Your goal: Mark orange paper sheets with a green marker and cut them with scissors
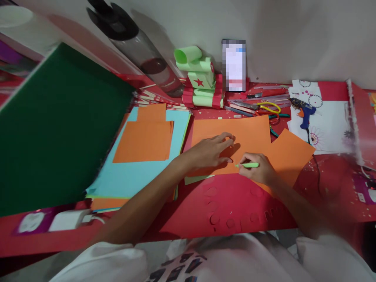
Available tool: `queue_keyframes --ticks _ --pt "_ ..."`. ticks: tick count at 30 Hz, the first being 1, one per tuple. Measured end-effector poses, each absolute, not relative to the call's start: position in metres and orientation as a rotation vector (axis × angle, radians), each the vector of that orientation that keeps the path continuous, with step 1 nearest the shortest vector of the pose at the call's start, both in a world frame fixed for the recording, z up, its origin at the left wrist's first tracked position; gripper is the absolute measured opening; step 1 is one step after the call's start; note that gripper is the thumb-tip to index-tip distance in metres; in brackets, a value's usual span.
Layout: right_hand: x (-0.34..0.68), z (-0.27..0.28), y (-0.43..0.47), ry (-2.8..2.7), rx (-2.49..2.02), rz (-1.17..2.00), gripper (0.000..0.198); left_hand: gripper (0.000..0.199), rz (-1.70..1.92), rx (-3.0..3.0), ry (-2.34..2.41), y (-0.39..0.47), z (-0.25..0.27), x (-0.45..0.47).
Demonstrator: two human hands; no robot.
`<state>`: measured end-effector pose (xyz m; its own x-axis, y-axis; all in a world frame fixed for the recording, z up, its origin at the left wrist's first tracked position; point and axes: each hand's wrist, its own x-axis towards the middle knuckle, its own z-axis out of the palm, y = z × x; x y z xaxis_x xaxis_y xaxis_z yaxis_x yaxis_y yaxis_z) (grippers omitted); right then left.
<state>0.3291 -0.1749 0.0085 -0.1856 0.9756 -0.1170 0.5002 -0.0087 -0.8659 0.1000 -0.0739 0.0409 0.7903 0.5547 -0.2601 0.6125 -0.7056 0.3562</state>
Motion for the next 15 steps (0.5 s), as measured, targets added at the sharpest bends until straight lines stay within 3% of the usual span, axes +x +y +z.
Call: queue_keyframes --ticks 15 --pt "0.3309 0.0057 -0.1752 -1.774 -1.489 1.157 0.008 0.053 -0.168 2.529 0.876 -0.0732 0.0391 0.1001"
